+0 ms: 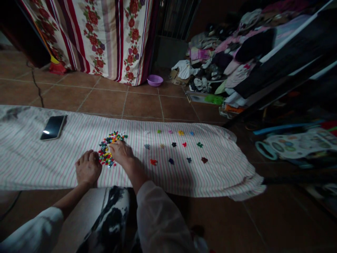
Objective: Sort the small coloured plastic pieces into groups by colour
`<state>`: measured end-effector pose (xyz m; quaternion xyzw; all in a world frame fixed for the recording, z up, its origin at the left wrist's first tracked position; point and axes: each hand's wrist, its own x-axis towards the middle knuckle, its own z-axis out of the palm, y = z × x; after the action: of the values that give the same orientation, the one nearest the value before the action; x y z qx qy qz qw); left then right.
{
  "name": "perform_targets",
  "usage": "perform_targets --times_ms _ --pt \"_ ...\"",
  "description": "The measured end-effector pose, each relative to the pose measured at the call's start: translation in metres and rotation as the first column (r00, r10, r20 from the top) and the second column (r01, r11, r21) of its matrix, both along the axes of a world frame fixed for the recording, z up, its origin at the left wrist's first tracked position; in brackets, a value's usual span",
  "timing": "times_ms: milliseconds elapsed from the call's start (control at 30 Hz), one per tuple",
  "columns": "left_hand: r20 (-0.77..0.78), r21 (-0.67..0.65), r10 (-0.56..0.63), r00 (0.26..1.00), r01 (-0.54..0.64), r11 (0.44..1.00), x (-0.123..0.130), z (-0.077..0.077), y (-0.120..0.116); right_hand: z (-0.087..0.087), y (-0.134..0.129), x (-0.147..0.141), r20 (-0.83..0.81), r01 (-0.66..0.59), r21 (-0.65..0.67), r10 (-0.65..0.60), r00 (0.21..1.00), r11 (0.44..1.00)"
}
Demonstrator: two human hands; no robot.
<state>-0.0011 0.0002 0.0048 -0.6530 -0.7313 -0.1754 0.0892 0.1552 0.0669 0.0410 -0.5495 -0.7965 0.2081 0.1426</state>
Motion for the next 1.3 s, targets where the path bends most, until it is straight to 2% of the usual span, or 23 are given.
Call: perform_targets --times_ms 200,367,967,1133,1300 --pt "0.005 0.003 0.001 1.000 -0.001 1.000 0.000 -0.001 0.000 0.003 0.011 -0.025 0.100 0.046 -0.032 -0.042 0.994 0.998" --pt "0.016 0.009 -0.002 1.000 0.002 1.000 0.000 -0.002 0.000 0.007 0.017 -0.032 0.186 0.021 -0.032 -0.014 0.983 0.999" --pt "0.042 0.028 -0.002 0.999 0.001 1.000 0.002 0.000 0.000 0.000 0.016 -0.042 0.202 0.036 -0.022 -0.031 0.979 0.999" --pt "0.037 0.014 -0.007 0.999 0.007 1.000 0.002 0.001 -0.001 0.002 0.015 -0.043 0.241 -0.013 -0.042 0.023 0.970 0.999" --pt "0.035 -0.002 -0.005 0.999 0.005 1.000 0.001 0.001 -0.001 0.006 0.011 -0.038 0.208 0.003 -0.001 -0.003 0.978 1.000"
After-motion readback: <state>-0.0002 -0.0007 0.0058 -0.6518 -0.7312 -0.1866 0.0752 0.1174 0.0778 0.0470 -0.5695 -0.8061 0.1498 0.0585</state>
